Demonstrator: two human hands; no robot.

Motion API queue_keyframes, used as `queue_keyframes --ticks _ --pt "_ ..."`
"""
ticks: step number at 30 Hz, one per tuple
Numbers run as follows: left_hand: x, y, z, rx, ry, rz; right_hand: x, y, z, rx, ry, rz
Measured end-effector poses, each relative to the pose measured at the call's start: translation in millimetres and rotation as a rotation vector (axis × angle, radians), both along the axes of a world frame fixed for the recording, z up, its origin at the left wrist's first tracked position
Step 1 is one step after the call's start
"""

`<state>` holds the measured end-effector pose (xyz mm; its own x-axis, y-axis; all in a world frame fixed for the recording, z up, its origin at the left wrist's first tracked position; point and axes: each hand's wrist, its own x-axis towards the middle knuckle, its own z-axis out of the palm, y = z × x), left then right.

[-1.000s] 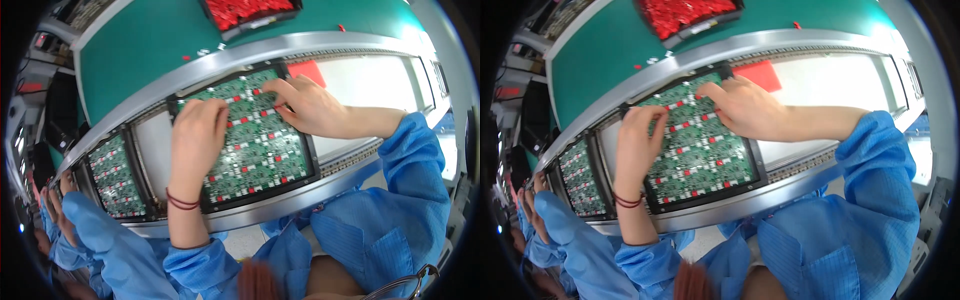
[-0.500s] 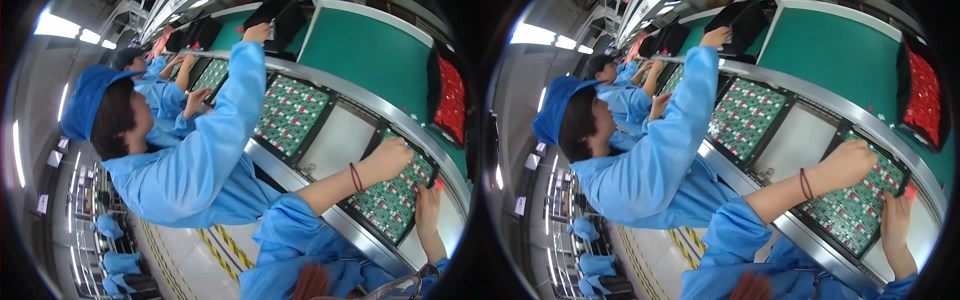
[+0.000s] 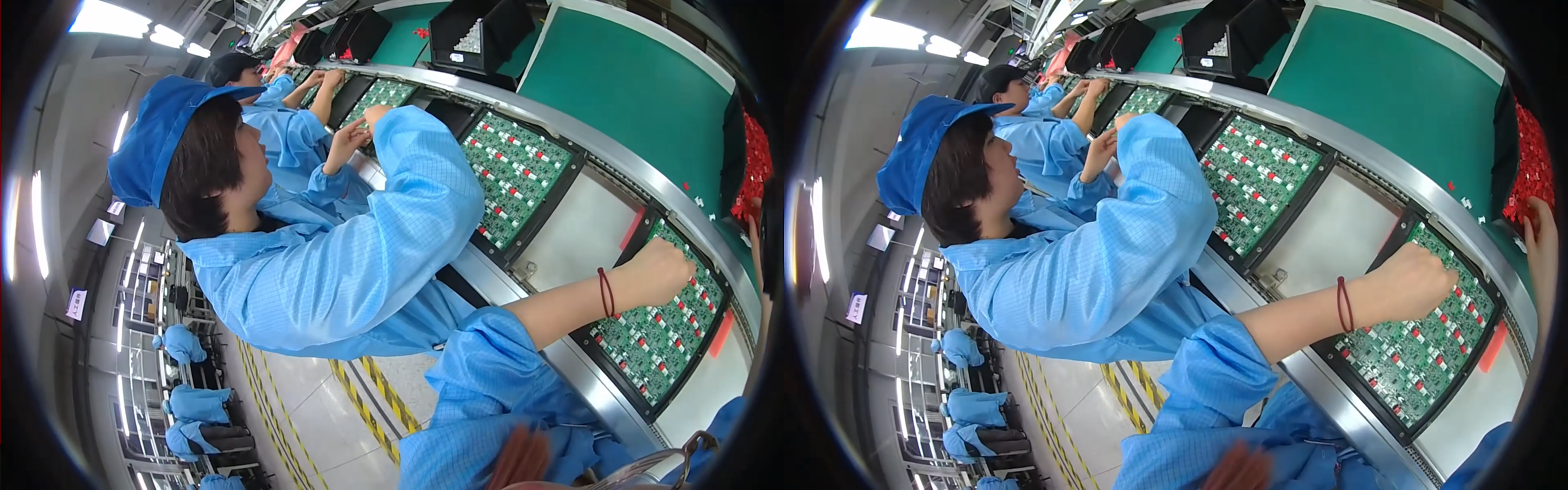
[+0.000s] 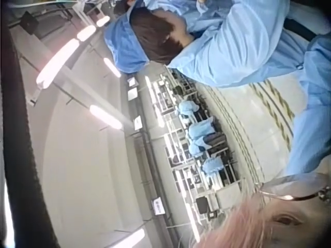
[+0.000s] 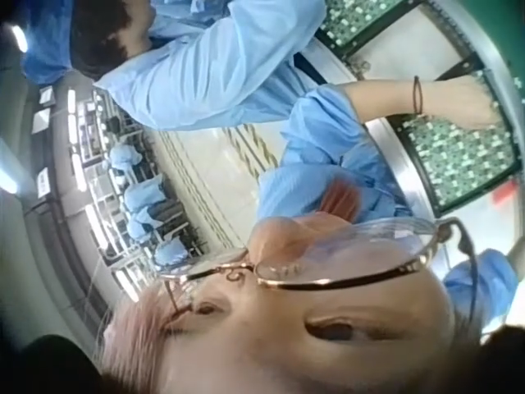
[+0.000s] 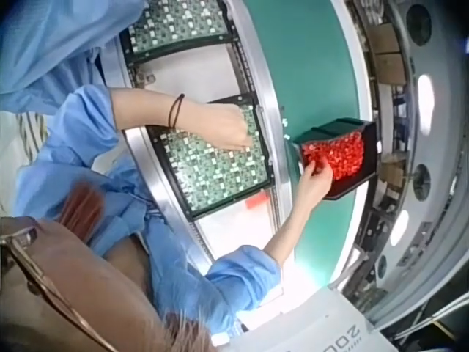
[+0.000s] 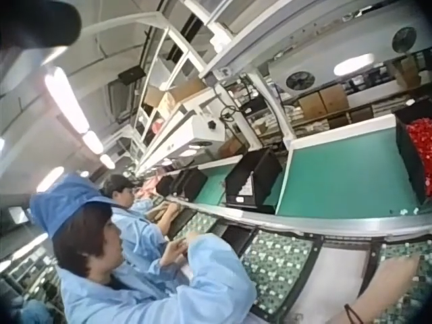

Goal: The person picks small electronic components by hand from a component bin and places them into specific slots on multiple circuit boards arranged on a conveyor rack.

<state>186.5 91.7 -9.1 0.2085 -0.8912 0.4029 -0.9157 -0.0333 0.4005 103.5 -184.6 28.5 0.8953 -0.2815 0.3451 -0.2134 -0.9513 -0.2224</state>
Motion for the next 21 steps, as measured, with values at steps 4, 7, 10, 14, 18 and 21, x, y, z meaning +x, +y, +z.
queue_keyframes --ticks 4,7,10,14,18,21 --pt "4 3 2 -0.028 0.016 0.012 23 -27 -18 -0.33 -0.159 0.19" --pt "2 3 7 -0.017 0.003 -0.026 7 -119 -93 -0.13 -0.199 0.111" --pt "5 3 1 0.015 0.016 0.024 24 -94 -87 -0.155 -0.157 0.136" --pt "5 9 4 -0.025 0.001 0.013 33 -31 -42 0.136 -0.139 0.129" --pt "5 4 -2 -0.017 0.016 -0.023 35 -10 -23 0.131 -0.087 0.116" --pt "8 7 -3 0.017 0.05 -0.022 41 17 -4 0.156 0.006 0.014"
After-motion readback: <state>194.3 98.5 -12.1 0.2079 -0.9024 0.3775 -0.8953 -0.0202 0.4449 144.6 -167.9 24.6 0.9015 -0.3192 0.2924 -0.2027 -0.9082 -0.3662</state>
